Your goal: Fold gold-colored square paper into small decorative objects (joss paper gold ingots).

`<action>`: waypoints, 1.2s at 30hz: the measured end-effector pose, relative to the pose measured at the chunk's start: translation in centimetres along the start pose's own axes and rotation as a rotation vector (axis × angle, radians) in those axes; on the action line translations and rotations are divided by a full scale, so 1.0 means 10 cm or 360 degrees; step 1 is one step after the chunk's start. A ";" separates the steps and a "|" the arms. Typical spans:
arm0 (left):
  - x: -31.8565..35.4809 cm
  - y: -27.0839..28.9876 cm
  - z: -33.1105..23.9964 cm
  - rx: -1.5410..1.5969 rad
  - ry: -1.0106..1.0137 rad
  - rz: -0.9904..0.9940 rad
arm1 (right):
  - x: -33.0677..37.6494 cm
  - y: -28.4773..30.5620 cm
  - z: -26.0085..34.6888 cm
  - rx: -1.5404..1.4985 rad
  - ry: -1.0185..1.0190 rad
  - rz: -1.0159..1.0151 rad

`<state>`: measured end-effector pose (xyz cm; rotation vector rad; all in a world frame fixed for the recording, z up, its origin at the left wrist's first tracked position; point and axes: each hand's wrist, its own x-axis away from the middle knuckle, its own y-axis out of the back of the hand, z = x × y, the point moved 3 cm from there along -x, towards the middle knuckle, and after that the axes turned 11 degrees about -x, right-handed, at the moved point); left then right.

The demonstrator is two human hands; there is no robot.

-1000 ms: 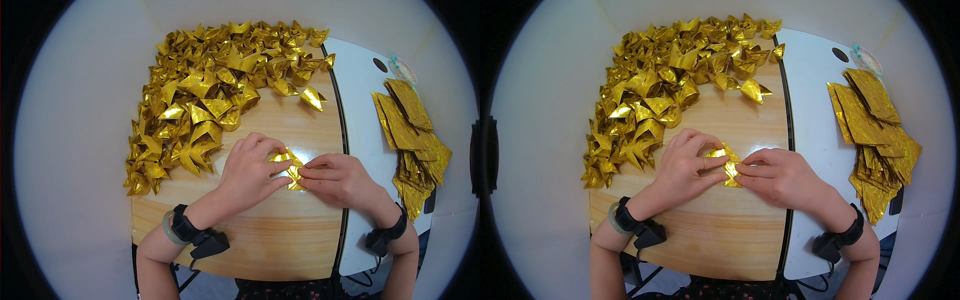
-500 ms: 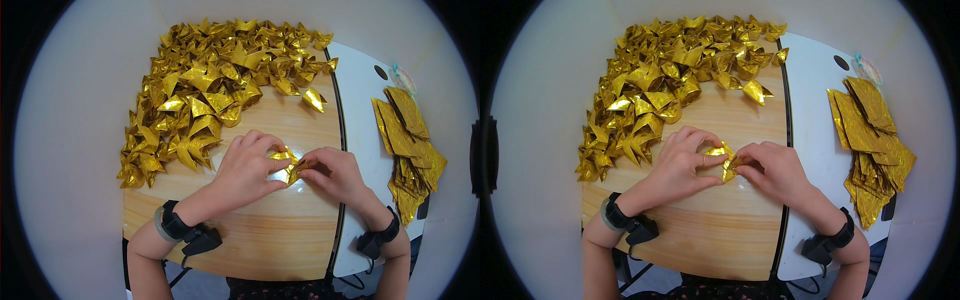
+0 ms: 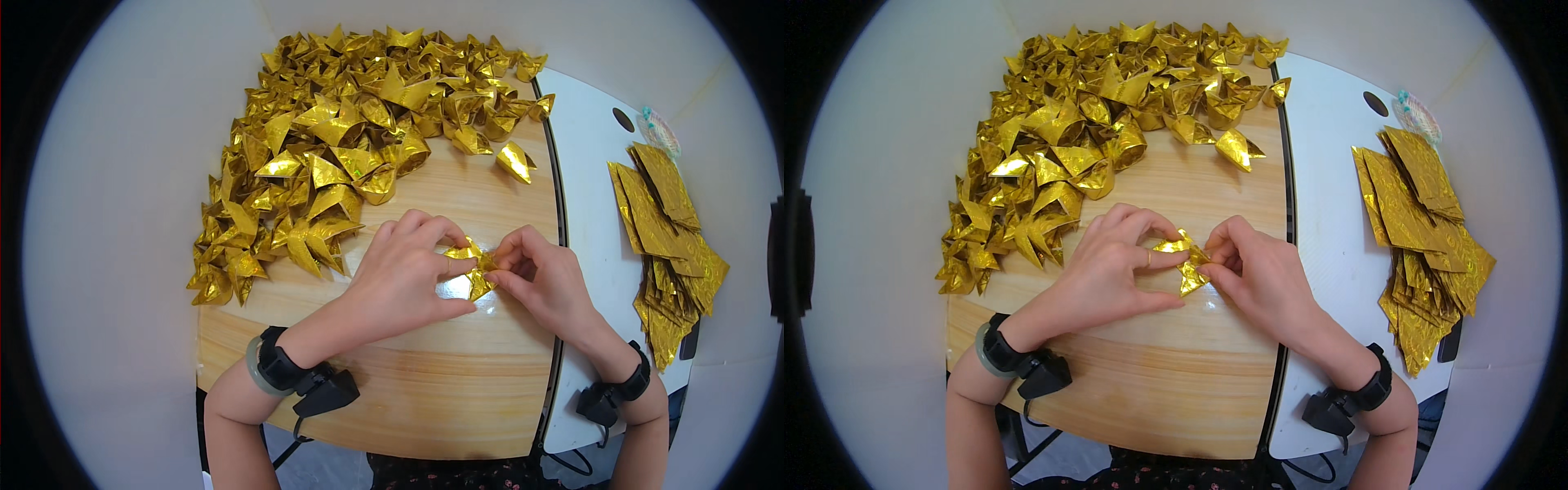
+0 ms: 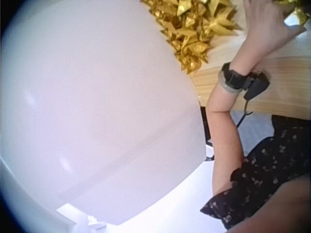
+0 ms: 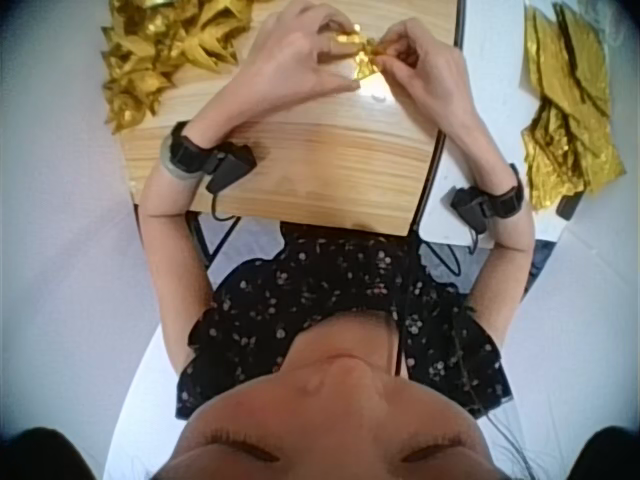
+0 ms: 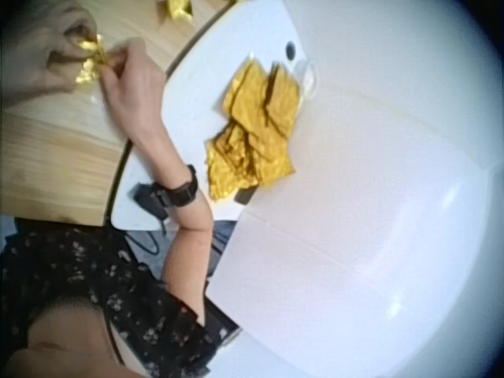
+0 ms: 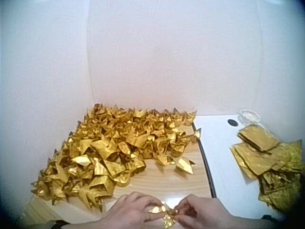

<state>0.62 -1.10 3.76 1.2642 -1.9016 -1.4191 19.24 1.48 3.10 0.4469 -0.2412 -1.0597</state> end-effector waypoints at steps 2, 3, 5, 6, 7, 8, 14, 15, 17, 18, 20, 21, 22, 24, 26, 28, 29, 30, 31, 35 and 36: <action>0.00 -0.03 0.01 0.0048 0.0017 -0.0084 | 0.00 0.00 0.01 0.0010 -0.0016 0.0006; -0.01 -0.04 0.00 0.0049 0.0013 -0.0081 | 0.00 0.00 0.00 0.0010 -0.0019 0.0002; -0.01 -0.06 0.00 -0.0001 0.0062 -0.0104 | -0.01 -0.01 -0.01 -0.0018 -0.0019 -0.0006; -0.01 -0.07 -0.01 0.0000 0.0060 -0.0101 | -0.01 0.00 -0.02 -0.0018 -0.0022 -0.0008; -0.01 -0.08 -0.01 -0.0013 0.0048 -0.0146 | -0.01 0.00 -0.02 -0.0020 -0.0026 -0.0009; 0.00 -0.08 -0.01 -0.0027 0.0038 -0.0192 | -0.01 -0.01 -0.02 -0.0023 -0.0028 -0.0008; -0.01 -0.07 -0.03 -0.0055 0.0063 -0.0150 | -0.01 -0.01 -0.02 0.0024 -0.0039 -0.0029; -0.01 -0.06 -0.04 -0.0051 0.0060 -0.0146 | -0.01 -0.01 -0.03 0.0024 -0.0046 -0.0031; -0.01 -0.06 -0.04 -0.0054 0.0075 -0.0163 | -0.02 -0.01 -0.02 0.0059 -0.0005 -0.0029; -0.01 -0.06 -0.04 -0.0050 0.0072 -0.0158 | -0.02 -0.01 -0.02 0.0058 -0.0012 -0.0031; 0.00 -0.07 -0.03 -0.0058 0.0075 -0.0164 | -0.03 -0.01 -0.02 0.0005 -0.0047 -0.0012; 0.01 -0.07 -0.03 -0.0055 0.0071 -0.0161 | -0.03 -0.01 -0.03 0.0005 -0.0051 -0.0016; 0.02 -0.07 -0.04 -0.0093 0.0034 -0.0178 | -0.03 -0.01 -0.03 -0.0005 -0.0045 -0.0018; 0.02 -0.07 -0.06 -0.0129 -0.0002 -0.0191 | -0.03 -0.02 -0.04 -0.0018 -0.0042 -0.0020; 0.00 -0.06 -0.05 -0.0045 0.0151 -0.0121 | -0.03 -0.02 -0.05 -0.0030 -0.0065 -0.0019; -0.02 -0.06 -0.05 -0.0070 0.0095 -0.0143 | -0.03 -0.01 -0.05 -0.0052 -0.0094 -0.0019; -0.02 -0.05 -0.05 -0.0090 0.0043 -0.0171 | -0.03 -0.01 -0.06 -0.0067 -0.0121 -0.0014; -0.02 -0.05 -0.05 -0.0093 0.0039 -0.0167 | -0.03 -0.01 -0.07 -0.0070 -0.0122 -0.0019; -0.02 -0.04 -0.06 -0.0118 -0.0002 -0.0153 | -0.04 -0.01 -0.08 -0.0038 -0.0070 -0.0040; -0.04 -0.04 -0.07 -0.0134 -0.0106 -0.0114 | -0.06 0.02 -0.08 0.0040 -0.0153 -0.0022; -0.04 -0.04 -0.06 -0.0136 -0.0114 -0.0109 | -0.06 0.02 -0.10 0.0036 -0.0155 -0.0030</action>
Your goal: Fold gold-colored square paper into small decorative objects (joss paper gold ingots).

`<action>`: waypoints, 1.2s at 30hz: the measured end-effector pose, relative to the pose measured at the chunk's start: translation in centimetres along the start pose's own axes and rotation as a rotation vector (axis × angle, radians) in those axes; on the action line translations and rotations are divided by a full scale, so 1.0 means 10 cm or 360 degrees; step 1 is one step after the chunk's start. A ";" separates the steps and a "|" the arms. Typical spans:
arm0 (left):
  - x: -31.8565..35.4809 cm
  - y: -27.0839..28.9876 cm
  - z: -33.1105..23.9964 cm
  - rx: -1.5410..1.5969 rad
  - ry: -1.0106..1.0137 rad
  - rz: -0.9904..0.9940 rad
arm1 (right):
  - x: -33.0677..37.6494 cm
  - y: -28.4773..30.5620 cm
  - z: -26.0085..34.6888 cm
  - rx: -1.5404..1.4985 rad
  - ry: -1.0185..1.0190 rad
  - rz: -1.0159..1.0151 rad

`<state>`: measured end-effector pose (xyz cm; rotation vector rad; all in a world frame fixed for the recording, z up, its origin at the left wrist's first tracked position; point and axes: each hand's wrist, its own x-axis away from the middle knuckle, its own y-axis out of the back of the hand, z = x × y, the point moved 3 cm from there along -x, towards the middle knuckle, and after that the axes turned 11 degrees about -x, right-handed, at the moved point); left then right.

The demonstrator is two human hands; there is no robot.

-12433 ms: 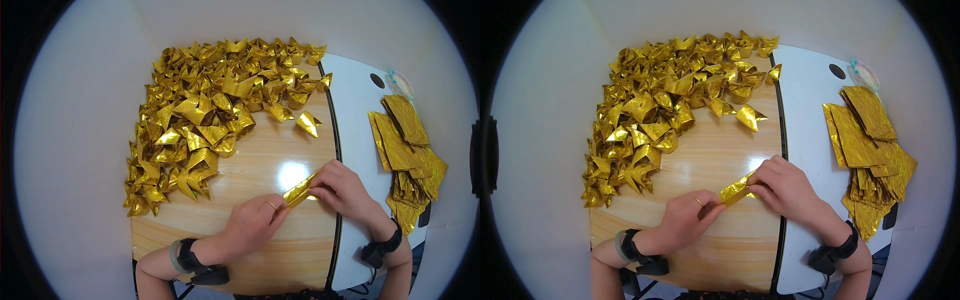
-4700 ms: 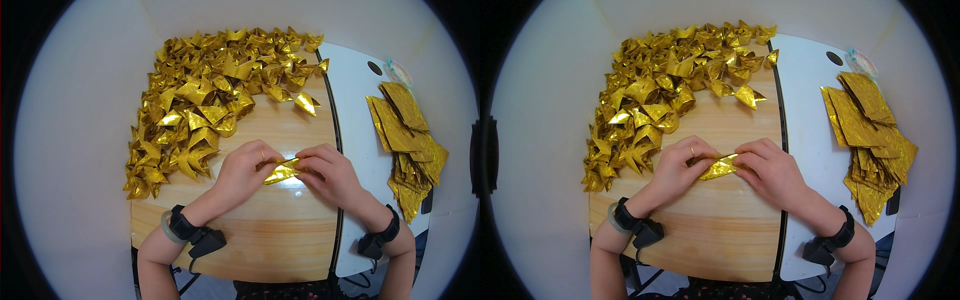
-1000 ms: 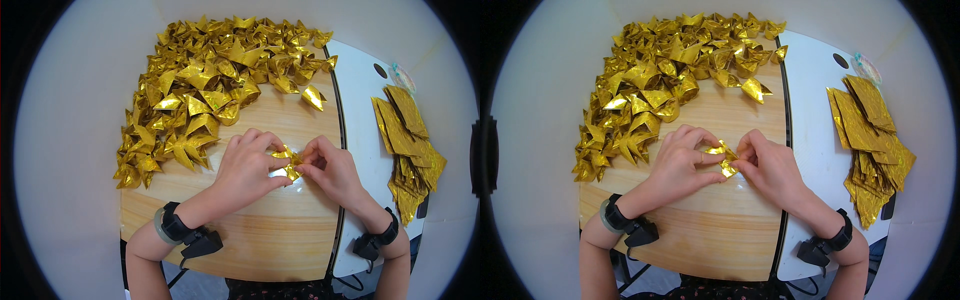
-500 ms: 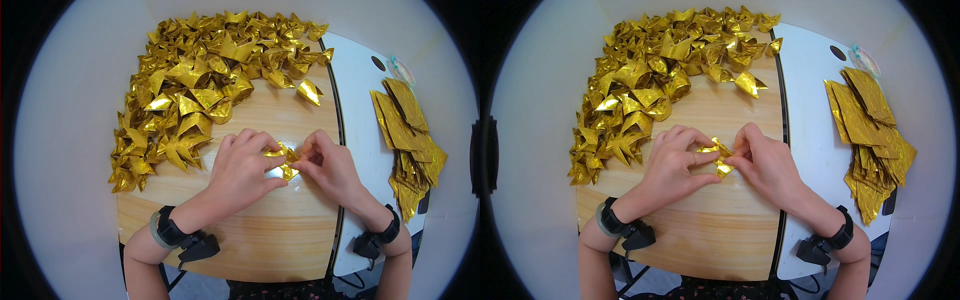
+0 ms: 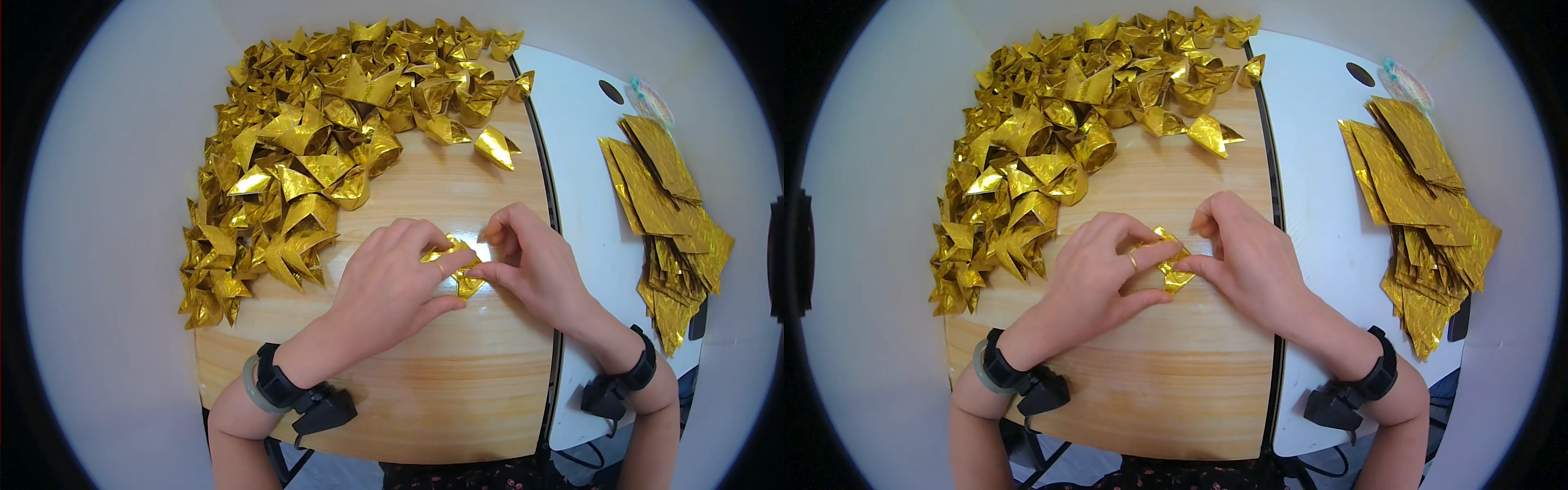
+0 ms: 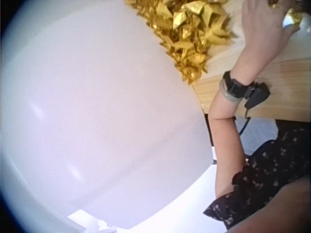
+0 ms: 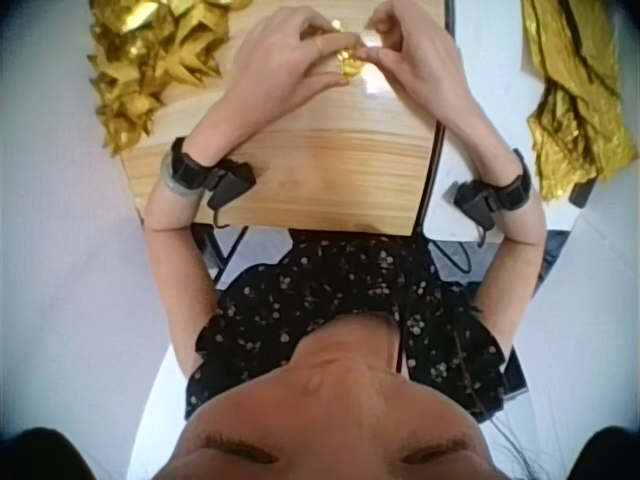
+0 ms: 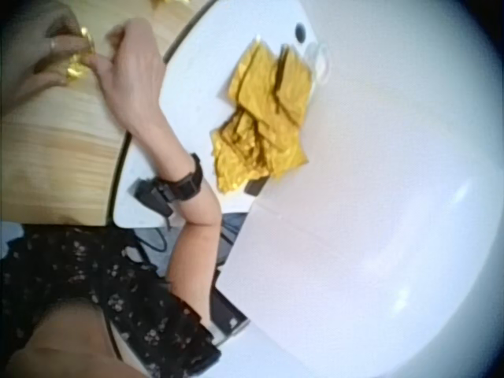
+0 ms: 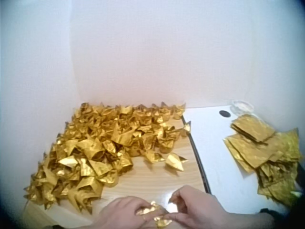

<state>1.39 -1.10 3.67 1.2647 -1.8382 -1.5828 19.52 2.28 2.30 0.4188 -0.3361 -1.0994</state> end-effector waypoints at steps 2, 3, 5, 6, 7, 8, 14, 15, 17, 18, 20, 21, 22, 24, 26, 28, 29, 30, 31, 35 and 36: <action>0.00 -0.01 0.03 0.0010 -0.0050 -0.0015 | 0.00 0.02 0.01 0.0314 0.0447 -0.0174; 0.00 -0.02 0.03 0.0010 -0.0058 -0.0012 | -0.01 0.03 0.00 0.0313 0.0444 -0.0181; 0.00 -0.01 0.03 -0.0021 -0.0047 -0.0009 | -0.03 0.03 -0.01 0.0296 0.0462 -0.0125; 0.00 -0.01 0.03 -0.0027 -0.0047 -0.0010 | -0.04 0.03 -0.01 0.0294 0.0468 -0.0127; 0.00 -0.01 0.04 -0.0033 -0.0055 -0.0015 | -0.04 0.03 -0.01 0.0311 0.0466 -0.0121; 0.00 -0.01 0.03 -0.0038 -0.0062 -0.0022 | -0.03 0.03 0.00 0.0330 0.0464 -0.0113; 0.01 -0.01 0.02 -0.0031 0.0048 -0.0100 | 0.00 0.02 0.06 0.0119 0.0609 -0.0070; 0.02 -0.02 0.03 -0.0039 0.0052 -0.0108 | 0.01 0.01 0.06 0.0120 0.0621 -0.0068; 0.03 -0.04 0.04 -0.0050 0.0020 -0.0131 | 0.03 -0.05 0.08 0.0282 0.0719 0.0041; 0.03 -0.03 0.04 -0.0056 0.0024 -0.0137 | 0.02 -0.04 0.08 0.0296 0.0646 0.0066; 0.03 -0.03 0.05 -0.0019 0.0039 -0.0140 | 0.00 -0.01 0.09 0.0345 0.0692 0.0077; 0.03 -0.03 0.06 -0.0023 0.0038 -0.0147 | -0.01 0.00 0.09 0.0394 0.0729 0.0086; 0.03 -0.04 0.07 0.0021 0.0066 -0.0132 | -0.01 0.01 0.08 0.0399 0.0735 0.0084; 0.03 -0.05 0.09 0.0058 0.0090 -0.0128 | -0.02 0.03 0.07 0.0412 0.0768 0.0098; 0.04 -0.06 0.11 0.0142 0.0131 -0.0171 | -0.01 0.03 0.05 0.0404 0.0817 0.0092; 0.04 -0.07 0.11 0.0152 0.0128 -0.0189 | 0.02 0.03 0.09 0.0400 0.0869 0.0088; 0.04 -0.08 0.11 0.0163 0.0132 -0.0193 | 0.04 0.01 0.12 0.0374 0.0852 0.0062; 0.04 -0.07 0.10 0.0154 0.0135 -0.0206 | 0.07 0.00 0.15 0.0348 0.0834 0.0035; 0.04 -0.07 0.09 0.0133 0.0136 -0.0199 | 0.08 -0.01 0.15 0.0353 0.0849 0.0037; 0.05 -0.10 0.08 0.0054 0.0139 -0.0185 | 0.17 -0.06 0.13 0.0629 0.0837 0.0123; 0.05 -0.09 0.07 0.0047 0.0146 -0.0191 | 0.21 -0.09 0.14 0.0798 0.0909 0.0165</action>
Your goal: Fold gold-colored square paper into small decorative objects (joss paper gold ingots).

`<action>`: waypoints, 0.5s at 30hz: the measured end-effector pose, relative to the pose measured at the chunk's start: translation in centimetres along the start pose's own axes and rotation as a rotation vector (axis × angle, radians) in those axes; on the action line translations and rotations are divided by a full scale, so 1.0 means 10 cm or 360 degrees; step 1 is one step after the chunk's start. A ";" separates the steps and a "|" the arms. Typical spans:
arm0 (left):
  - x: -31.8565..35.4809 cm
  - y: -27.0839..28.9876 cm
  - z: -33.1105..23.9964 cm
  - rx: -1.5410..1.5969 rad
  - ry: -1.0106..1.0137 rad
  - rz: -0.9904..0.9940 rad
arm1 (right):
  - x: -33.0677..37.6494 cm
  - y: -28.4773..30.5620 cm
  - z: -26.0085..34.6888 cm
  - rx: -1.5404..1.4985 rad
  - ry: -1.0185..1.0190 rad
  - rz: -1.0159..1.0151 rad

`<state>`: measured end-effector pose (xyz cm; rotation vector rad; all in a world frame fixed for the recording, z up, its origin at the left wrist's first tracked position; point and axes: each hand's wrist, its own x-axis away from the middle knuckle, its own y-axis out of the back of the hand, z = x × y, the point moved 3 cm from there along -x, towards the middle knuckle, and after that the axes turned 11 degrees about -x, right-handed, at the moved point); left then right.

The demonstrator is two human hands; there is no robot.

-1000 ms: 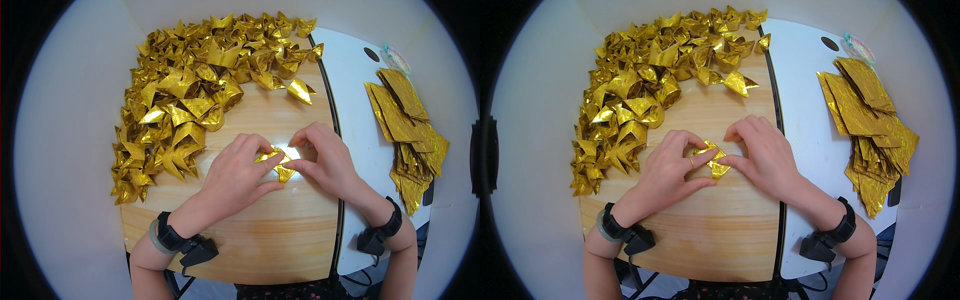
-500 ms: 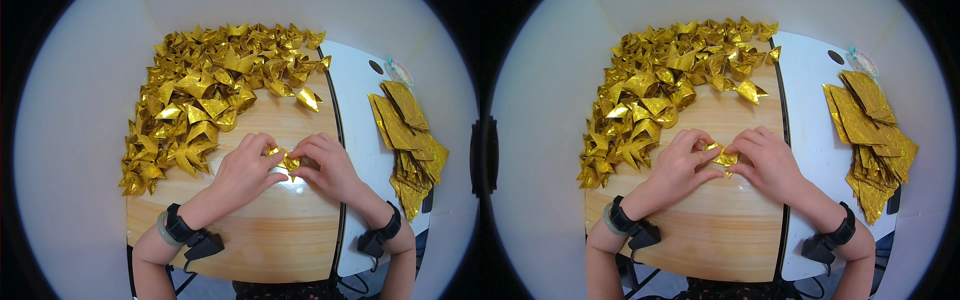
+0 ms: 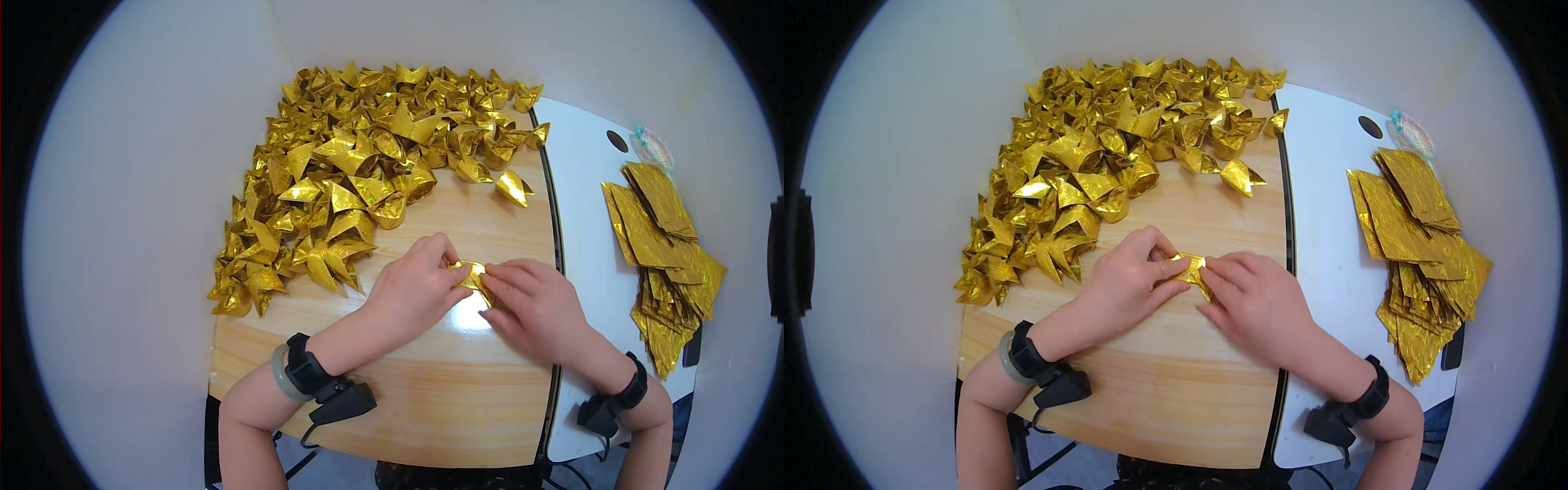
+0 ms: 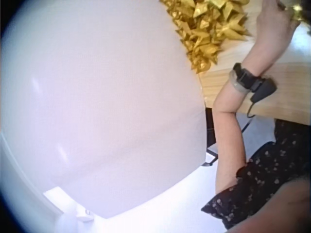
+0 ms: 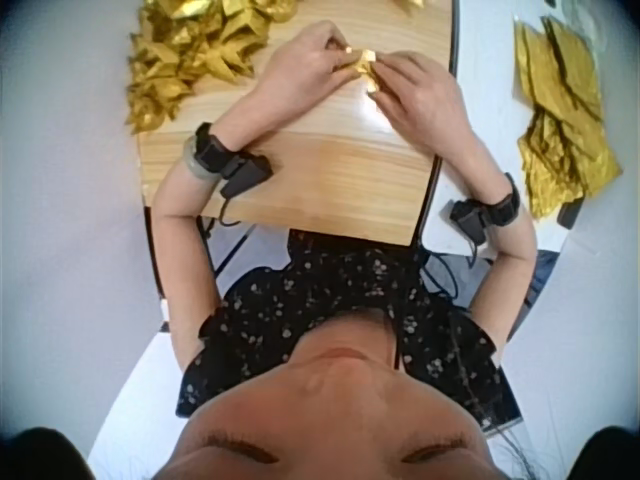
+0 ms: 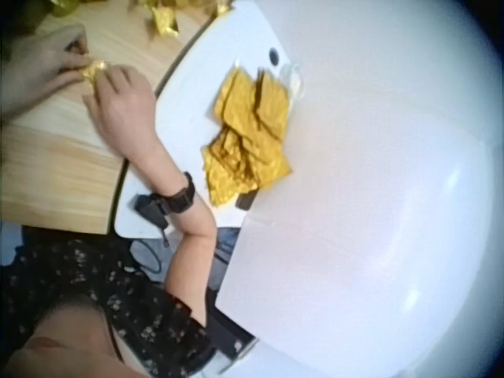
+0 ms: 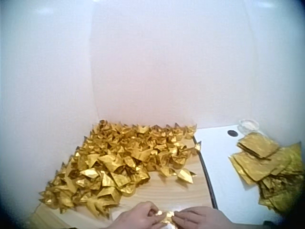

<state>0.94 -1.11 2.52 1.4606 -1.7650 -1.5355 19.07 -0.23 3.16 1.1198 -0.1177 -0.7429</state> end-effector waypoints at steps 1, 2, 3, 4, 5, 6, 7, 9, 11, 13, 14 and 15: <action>0.00 0.01 -0.02 -0.0058 -0.0013 0.0002 | 0.04 0.00 0.07 -0.0001 0.0011 0.0002; 0.00 0.01 -0.03 -0.0113 -0.0026 0.0006 | 0.10 0.01 0.17 0.0216 0.0052 0.0072; 0.00 0.03 -0.04 -0.0117 -0.0017 0.0001 | 0.12 0.02 0.23 0.0434 0.0093 0.0141; 0.00 0.05 -0.04 -0.0135 -0.0022 0.0009 | 0.12 0.04 0.23 0.0426 0.0070 0.0239; -0.02 0.05 -0.04 -0.0147 -0.0038 0.0016 | 0.12 0.06 0.25 0.0431 0.0069 0.0240; -0.02 0.05 -0.04 -0.0144 -0.0041 0.0011 | 0.12 0.07 0.27 0.0447 0.0076 0.0272; -0.02 0.04 -0.04 -0.0136 -0.0040 0.0025 | 0.11 0.09 0.28 0.0463 0.0084 0.0303; -0.01 0.04 -0.01 -0.0141 -0.0033 0.0032 | 0.12 0.16 0.32 0.0417 0.0098 0.0302; -0.01 0.04 0.00 -0.0097 -0.0049 0.0036 | 0.13 0.18 0.31 0.0378 0.0104 0.0295; -0.01 0.05 0.01 -0.0070 -0.0069 0.0018 | 0.11 0.14 0.19 -0.0097 -0.0249 0.0128; -0.03 0.05 -0.01 -0.0030 -0.0095 0.0006 | 0.06 0.13 0.19 0.0105 -0.0047 -0.0194; -0.03 0.04 -0.01 -0.0034 -0.0113 0.0008 | 0.00 0.11 0.17 0.0059 -0.0052 -0.0255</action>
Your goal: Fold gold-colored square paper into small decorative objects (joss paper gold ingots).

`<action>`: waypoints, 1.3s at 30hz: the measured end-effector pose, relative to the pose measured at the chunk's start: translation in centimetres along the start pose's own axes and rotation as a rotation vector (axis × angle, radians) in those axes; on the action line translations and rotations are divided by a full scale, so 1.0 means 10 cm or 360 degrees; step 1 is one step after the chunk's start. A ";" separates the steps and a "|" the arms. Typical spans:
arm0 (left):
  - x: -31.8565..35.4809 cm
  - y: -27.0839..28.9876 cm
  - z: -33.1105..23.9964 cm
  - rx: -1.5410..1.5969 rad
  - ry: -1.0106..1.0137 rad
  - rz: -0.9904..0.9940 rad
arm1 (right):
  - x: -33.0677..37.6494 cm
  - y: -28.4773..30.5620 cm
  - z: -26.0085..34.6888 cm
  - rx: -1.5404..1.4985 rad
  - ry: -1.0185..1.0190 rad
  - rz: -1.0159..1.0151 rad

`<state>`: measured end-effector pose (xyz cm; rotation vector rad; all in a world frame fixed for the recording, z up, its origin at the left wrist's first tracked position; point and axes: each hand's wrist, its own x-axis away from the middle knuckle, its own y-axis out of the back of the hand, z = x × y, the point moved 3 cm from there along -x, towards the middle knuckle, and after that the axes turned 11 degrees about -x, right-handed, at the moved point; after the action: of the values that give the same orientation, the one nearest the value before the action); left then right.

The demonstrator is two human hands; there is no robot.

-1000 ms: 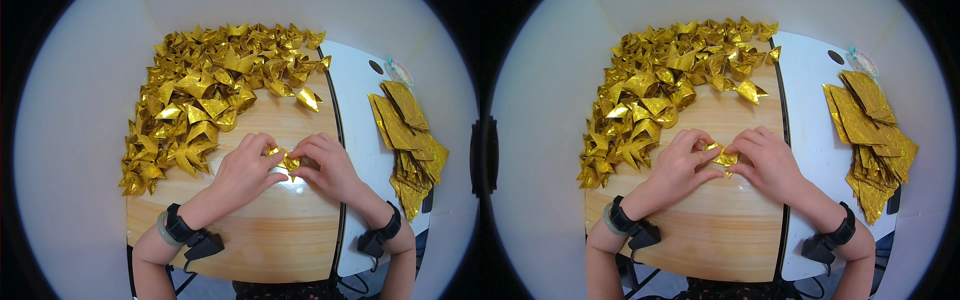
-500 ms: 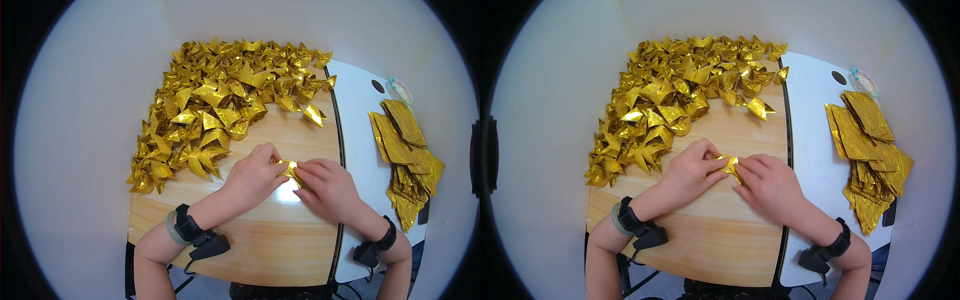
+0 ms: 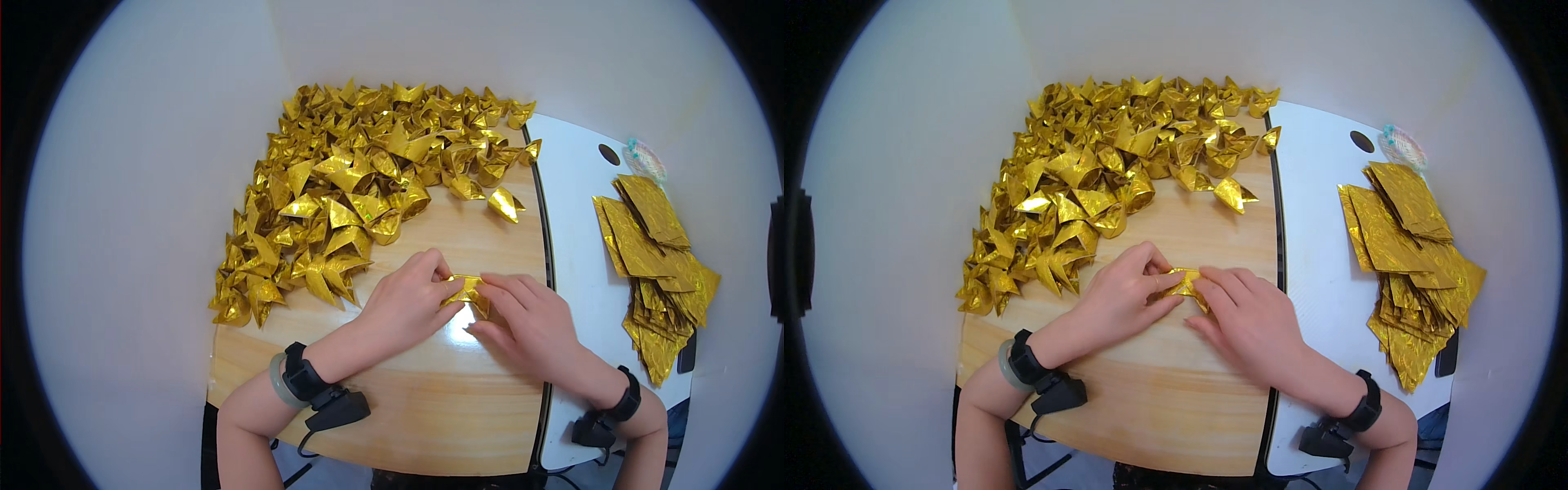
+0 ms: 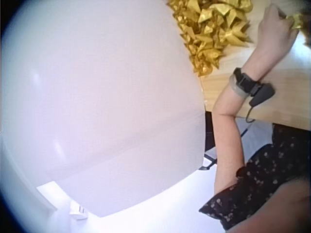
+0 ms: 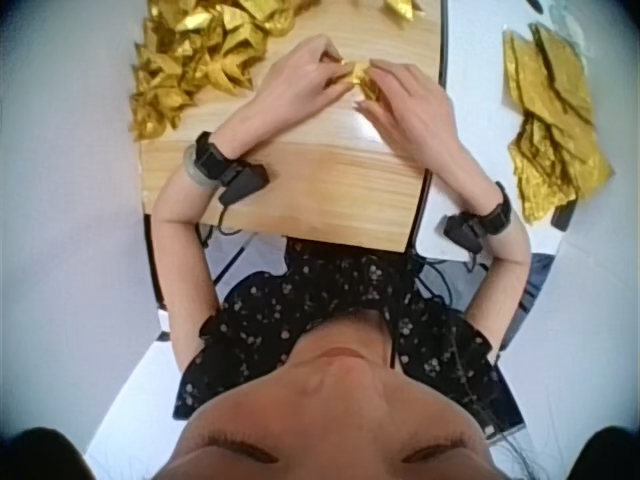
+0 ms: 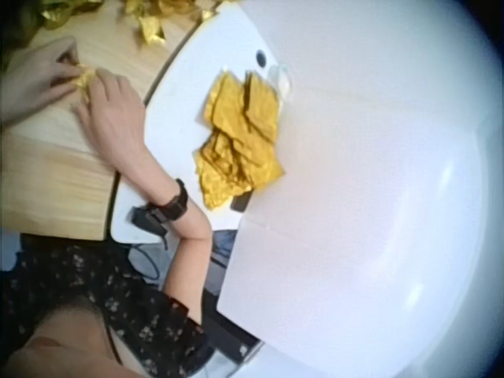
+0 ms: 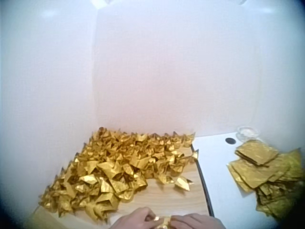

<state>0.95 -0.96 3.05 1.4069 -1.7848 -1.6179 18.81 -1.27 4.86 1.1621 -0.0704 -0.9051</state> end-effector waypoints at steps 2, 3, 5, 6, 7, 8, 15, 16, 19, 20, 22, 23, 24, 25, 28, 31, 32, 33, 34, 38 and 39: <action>0.01 -0.01 0.00 0.0035 0.0025 -0.0015 | -0.07 -0.07 -0.08 -0.0029 0.0006 -0.0066; 0.01 -0.01 0.00 0.0032 0.0008 -0.0012 | -0.07 -0.08 -0.11 -0.0023 -0.0002 -0.0080; 0.00 0.00 0.00 0.0028 0.0087 -0.0074 | -0.06 -0.10 -0.17 -0.0154 -0.0104 0.0034; 0.00 0.00 0.00 0.0023 0.0079 -0.0075 | -0.06 -0.09 -0.17 -0.0152 -0.0103 0.0026; -0.01 0.00 0.00 0.0031 0.0113 -0.0101 | -0.06 -0.07 -0.17 -0.0251 -0.0178 -0.0012; -0.01 0.01 0.01 0.0038 0.0149 -0.0126 | -0.05 -0.06 -0.18 -0.0352 -0.0253 -0.0050; 0.00 -0.02 0.05 0.0210 0.0179 -0.0120 | -0.01 -0.09 -0.21 -0.0348 -0.0138 -0.0115; 0.00 -0.02 0.05 0.0204 0.0191 -0.0118 | -0.01 -0.09 -0.22 -0.0388 -0.0153 -0.0115; 0.00 -0.05 0.07 0.0234 0.0221 -0.0125 | 0.00 -0.13 -0.23 -0.0402 -0.0126 -0.0119; -0.01 -0.05 0.07 0.0274 0.0233 -0.0137 | 0.00 -0.12 -0.22 -0.0369 -0.0085 -0.0126; -0.02 -0.04 0.06 0.0270 0.0212 -0.0136 | -0.02 -0.10 -0.18 -0.0351 -0.0075 -0.0117; -0.02 -0.04 0.07 0.0264 0.0196 -0.0135 | -0.02 -0.10 -0.16 -0.0337 -0.0062 -0.0106; -0.02 -0.05 0.07 0.0265 0.0194 -0.0134 | -0.01 -0.11 -0.19 -0.0337 -0.0064 -0.0106; -0.01 -0.06 0.08 0.0293 0.0180 -0.0138 | 0.00 -0.13 -0.23 -0.0373 -0.0016 -0.0087; 0.00 -0.07 0.10 0.0358 0.0167 -0.0043 | -0.01 -0.13 -0.25 -0.0622 -0.0170 -0.0045; -0.01 -0.06 0.08 0.0430 0.0195 0.0084 | -0.02 -0.15 -0.28 -0.0698 -0.0292 -0.0181; -0.01 -0.07 0.08 0.0464 0.0227 0.0113 | -0.02 -0.14 -0.28 -0.0566 -0.0207 -0.0335; -0.01 -0.06 0.08 0.0463 0.0225 0.0113 | -0.02 -0.13 -0.30 -0.0565 -0.0207 -0.0337; -0.02 -0.07 0.08 0.0500 0.0211 0.0131 | -0.03 -0.12 -0.33 -0.0462 -0.0192 -0.0267; 0.00 -0.18 0.10 0.1265 0.0342 0.0085 | -0.03 -0.14 -0.34 -0.0674 -0.0580 -0.0036; -0.02 -0.15 0.10 0.1258 0.0334 0.0085 | -0.03 -0.14 -0.36 -0.0673 -0.0576 -0.0046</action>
<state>0.90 -0.04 1.44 1.7206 -2.4146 -0.6902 19.55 1.54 2.23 0.6020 -0.1484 -1.0866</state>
